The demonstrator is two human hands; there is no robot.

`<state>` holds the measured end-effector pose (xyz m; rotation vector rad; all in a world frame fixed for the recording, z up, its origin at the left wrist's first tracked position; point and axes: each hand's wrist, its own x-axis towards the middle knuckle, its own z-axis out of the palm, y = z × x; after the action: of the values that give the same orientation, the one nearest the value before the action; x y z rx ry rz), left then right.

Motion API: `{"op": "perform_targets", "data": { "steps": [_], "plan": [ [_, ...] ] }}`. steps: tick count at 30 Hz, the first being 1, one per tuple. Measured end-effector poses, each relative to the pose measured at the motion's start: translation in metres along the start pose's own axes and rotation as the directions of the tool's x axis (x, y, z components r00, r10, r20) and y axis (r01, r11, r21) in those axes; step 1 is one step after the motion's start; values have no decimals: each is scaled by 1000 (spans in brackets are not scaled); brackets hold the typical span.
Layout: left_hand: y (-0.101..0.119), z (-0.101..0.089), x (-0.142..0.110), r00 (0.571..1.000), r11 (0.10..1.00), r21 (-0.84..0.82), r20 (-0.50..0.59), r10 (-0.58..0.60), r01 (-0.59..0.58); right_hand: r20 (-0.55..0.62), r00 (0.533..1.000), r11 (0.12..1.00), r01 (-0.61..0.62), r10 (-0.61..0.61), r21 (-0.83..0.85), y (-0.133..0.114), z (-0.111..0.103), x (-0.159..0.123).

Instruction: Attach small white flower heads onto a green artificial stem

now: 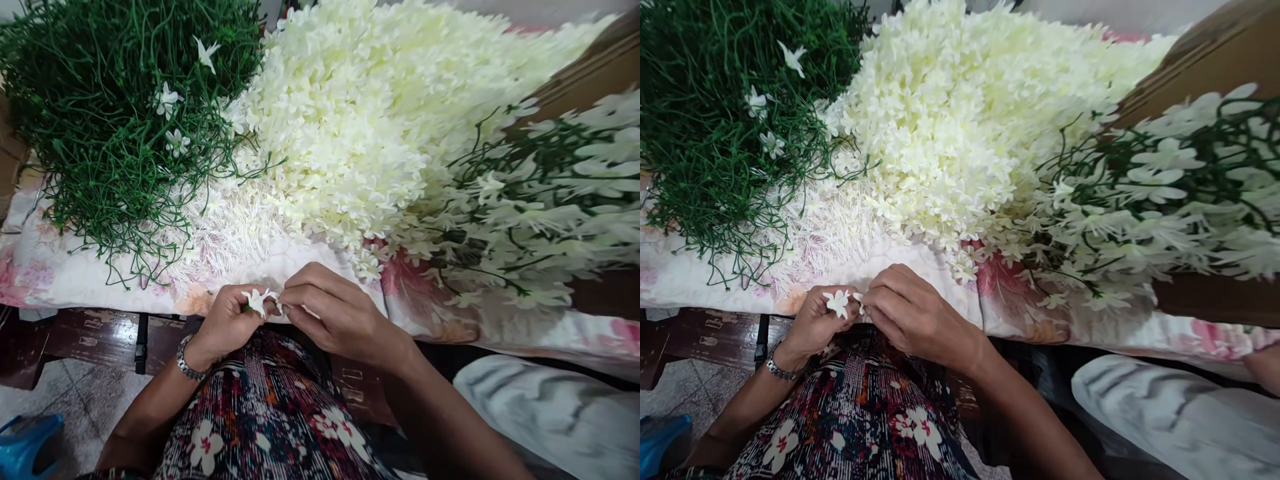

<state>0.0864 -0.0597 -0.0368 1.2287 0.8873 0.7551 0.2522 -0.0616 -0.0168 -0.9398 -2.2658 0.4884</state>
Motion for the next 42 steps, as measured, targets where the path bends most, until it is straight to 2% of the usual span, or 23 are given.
{"op": "perform_targets", "data": {
  "steps": [2,5,9,11,15,21,27,32,38,42],
  "plan": [
    [3,-1,-1,999,995,96,-27,29,-26,-53,998,999,-23,25,36,2,2,-1],
    [4,0,-1,986,967,215,-60,153,-137,-92,995,998,-35,39,52,3,5,-2],
    [-1,3,-1,958,935,256,-82,275,-247,-99,994,998,-46,51,48,3,7,-3],
    [-3,3,-1,953,936,229,-86,292,-266,-104,994,998,-34,39,51,3,7,-2],
    [-6,0,0,968,964,136,-81,238,-226,-108,994,997,-20,27,71,4,9,-2],
    [-7,-1,1,943,926,218,-57,327,-308,-131,990,994,-43,55,97,6,13,-3],
    [-10,-1,2,963,962,105,-74,259,-251,-155,988,997,-11,24,82,7,16,-3],
    [-6,-3,2,987,988,38,-55,154,-152,-130,991,995,-9,21,96,10,15,-4],
    [-1,-2,1,997,971,-238,-65,-38,22,-28,1000,994,-9,12,109,4,9,0],
    [-2,-2,3,989,937,-345,-113,-94,50,-38,998,992,58,-54,109,5,12,8]
  ]
}}
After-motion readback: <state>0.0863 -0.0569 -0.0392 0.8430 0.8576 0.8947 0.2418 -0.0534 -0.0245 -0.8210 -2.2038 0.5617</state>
